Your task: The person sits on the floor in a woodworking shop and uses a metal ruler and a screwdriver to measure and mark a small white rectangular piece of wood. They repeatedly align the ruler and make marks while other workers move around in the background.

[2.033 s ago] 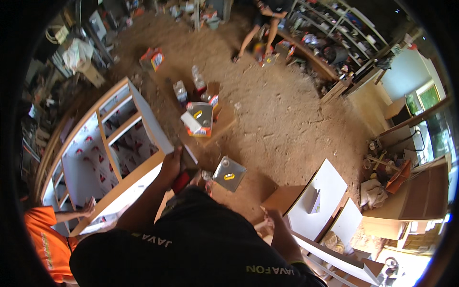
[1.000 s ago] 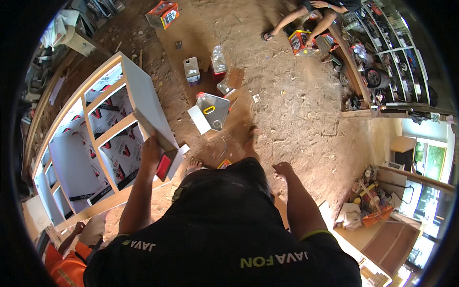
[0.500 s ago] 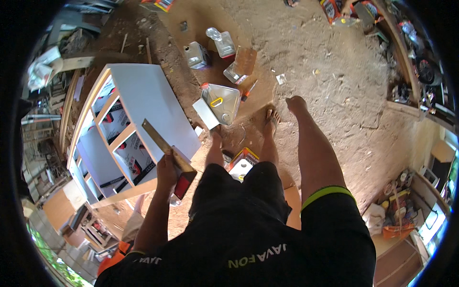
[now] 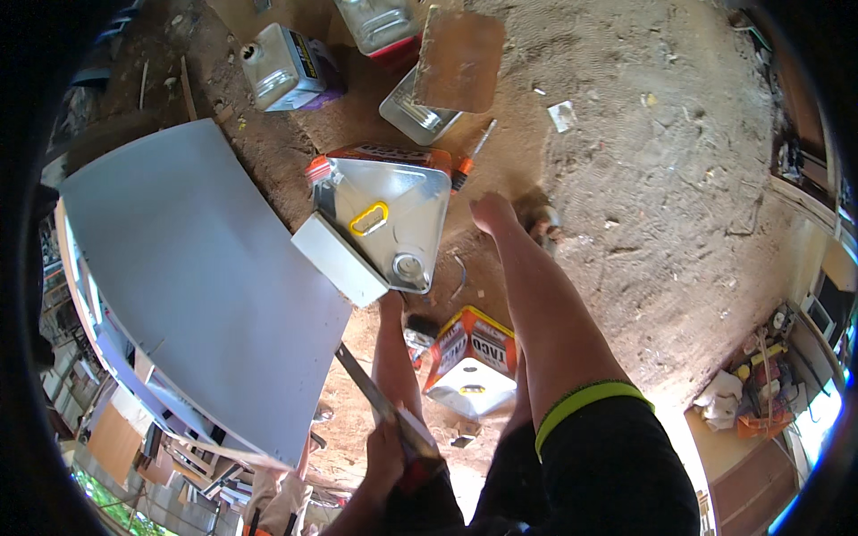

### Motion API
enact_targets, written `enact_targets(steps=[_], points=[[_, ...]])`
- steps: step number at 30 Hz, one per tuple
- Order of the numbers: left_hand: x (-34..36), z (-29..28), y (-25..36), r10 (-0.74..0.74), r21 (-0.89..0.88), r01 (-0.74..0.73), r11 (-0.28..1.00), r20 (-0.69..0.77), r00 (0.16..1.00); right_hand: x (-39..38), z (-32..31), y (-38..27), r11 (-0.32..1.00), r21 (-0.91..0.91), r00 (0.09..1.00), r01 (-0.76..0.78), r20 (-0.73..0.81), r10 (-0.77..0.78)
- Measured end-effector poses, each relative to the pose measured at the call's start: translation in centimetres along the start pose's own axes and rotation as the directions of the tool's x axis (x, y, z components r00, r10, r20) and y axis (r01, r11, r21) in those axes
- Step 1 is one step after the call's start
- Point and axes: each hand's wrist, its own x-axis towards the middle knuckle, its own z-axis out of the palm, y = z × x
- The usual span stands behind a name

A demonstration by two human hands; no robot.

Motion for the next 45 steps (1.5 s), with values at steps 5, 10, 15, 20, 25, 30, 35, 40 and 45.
enact_targets(steps=[5,10,15,20,25,30,35,40,45], points=[[1.8,1.4,-2.6,-0.213,-0.053,0.218,0.974,0.089,0.973,10.1,3.6,-2.7,0.864,0.498,0.945,-0.077,-0.24,0.223],[1.5,0.9,-4.5,-0.103,0.055,0.101,0.993,0.045,0.994,7.6,7.4,1.3,0.865,0.499,0.985,0.056,-0.17,0.034],[2.9,-4.5,-3.3,0.176,-0.244,-0.199,0.949,-0.114,0.978,-13.8,7.6,6.0,0.986,-0.169,0.992,0.009,0.123,0.012],[3.3,-9.6,-1.2,0.203,-0.34,-0.288,0.895,-0.265,0.943,-24.1,3.6,4.4,0.998,0.064,0.991,-0.001,0.131,-0.008],[-2.4,-8.4,4.4,0.923,0.919,-0.09,0.383,-0.384,0.01,-32.7,-8.0,-1.3,0.66,0.722,0.933,-0.208,0.349,-0.087],[-10.0,-7.5,15.7,0.85,0.572,-0.682,0.457,-0.505,0.146,-45.0,-30.2,-6.6,0.596,0.793,0.906,0.129,0.15,-0.396],[-20.1,-8.5,25.7,0.861,-0.057,-0.877,0.477,-0.17,0.48,-61.2,-37.4,-11.5,0.449,0.736,0.763,0.507,-0.14,-0.631],[-24.3,-10.7,29.3,0.936,0.006,-0.944,0.329,-0.132,0.326,-70.0,-32.9,-16.5,0.591,0.486,0.764,0.644,-0.37,-0.529],[-26.3,-12.2,27.6,0.943,0.042,-0.942,0.333,-0.041,0.331,-71.9,-29.6,-17.5,0.657,0.333,0.706,0.677,-0.548,-0.449]])
